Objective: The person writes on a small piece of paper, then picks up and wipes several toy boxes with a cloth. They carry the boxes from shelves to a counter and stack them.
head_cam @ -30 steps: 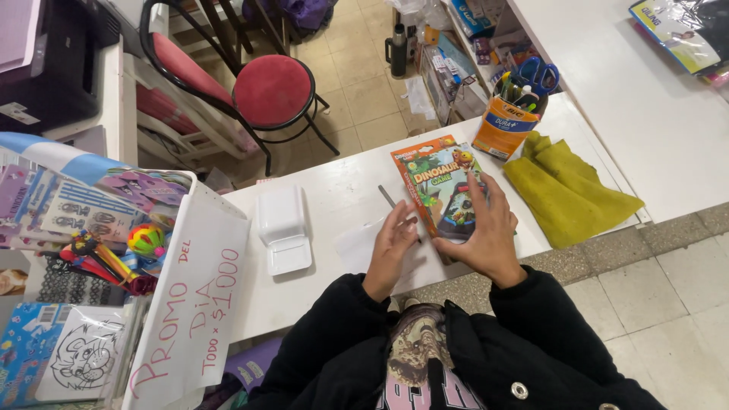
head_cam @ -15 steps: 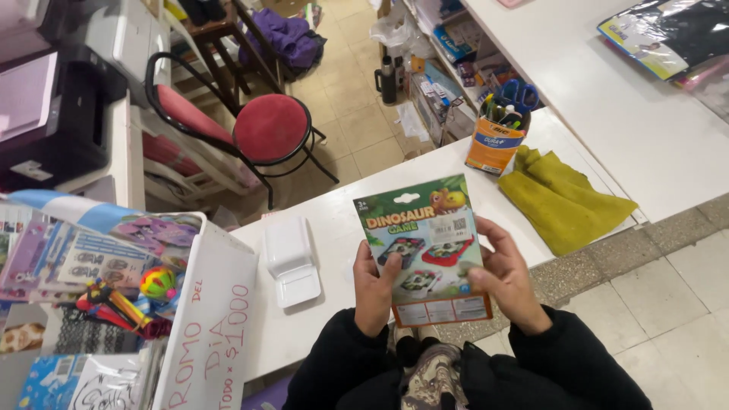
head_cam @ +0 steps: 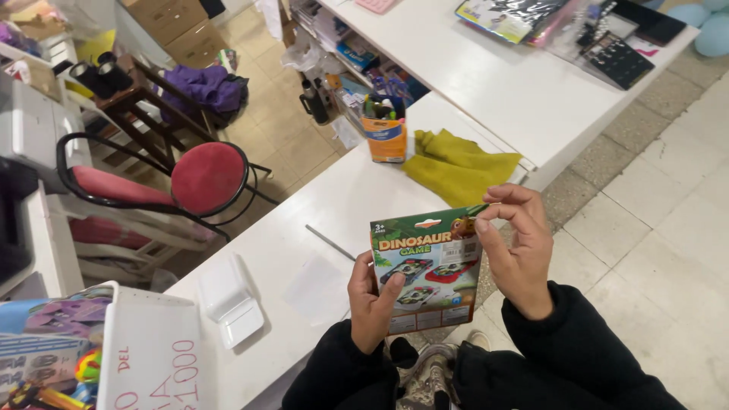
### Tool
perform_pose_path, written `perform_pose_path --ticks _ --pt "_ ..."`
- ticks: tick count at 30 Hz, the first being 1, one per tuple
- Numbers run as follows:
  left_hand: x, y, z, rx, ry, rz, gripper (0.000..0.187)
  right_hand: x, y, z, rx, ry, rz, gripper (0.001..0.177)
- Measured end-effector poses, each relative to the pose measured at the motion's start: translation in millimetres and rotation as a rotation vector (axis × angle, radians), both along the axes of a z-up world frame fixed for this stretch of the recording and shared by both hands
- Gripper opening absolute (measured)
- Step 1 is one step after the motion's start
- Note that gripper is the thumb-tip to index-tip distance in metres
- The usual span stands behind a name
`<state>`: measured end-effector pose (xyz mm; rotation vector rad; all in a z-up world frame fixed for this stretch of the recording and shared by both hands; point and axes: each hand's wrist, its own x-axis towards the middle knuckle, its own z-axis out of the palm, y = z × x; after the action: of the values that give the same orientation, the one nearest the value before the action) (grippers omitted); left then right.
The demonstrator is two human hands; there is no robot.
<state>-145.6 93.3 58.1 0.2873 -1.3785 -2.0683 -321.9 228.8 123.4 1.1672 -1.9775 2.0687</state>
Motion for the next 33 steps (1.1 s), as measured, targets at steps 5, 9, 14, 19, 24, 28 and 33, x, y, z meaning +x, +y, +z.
perform_pose_path --ticks 5,9,14,19,24,28,33 --pt "-42 50 -15 -0.071 0.019 -0.002 0.044 -29 56 16 0.085 0.214 -0.237 0.008" --pt "-75 93 -28 -0.113 0.057 -0.013 0.046 -58 109 12 0.165 0.314 -0.38 0.011" --pt "-109 122 -46 -0.208 -0.01 -0.033 0.047 -86 162 10 0.25 0.303 -0.396 0.015" --pt "-136 138 -44 -0.288 -0.022 -0.066 0.047 -103 191 3 0.257 0.23 -0.446 0.017" --pt "-157 134 -39 -0.329 0.024 -0.167 0.045 -115 201 1 0.239 0.187 -0.492 0.018" --pt "-177 126 -34 -0.314 0.049 -0.208 0.046 -125 198 4 0.215 0.171 -0.525 0.018" --pt "-189 108 -38 -0.425 0.033 -0.149 0.045 -137 185 10 0.204 0.198 -0.517 0.019"
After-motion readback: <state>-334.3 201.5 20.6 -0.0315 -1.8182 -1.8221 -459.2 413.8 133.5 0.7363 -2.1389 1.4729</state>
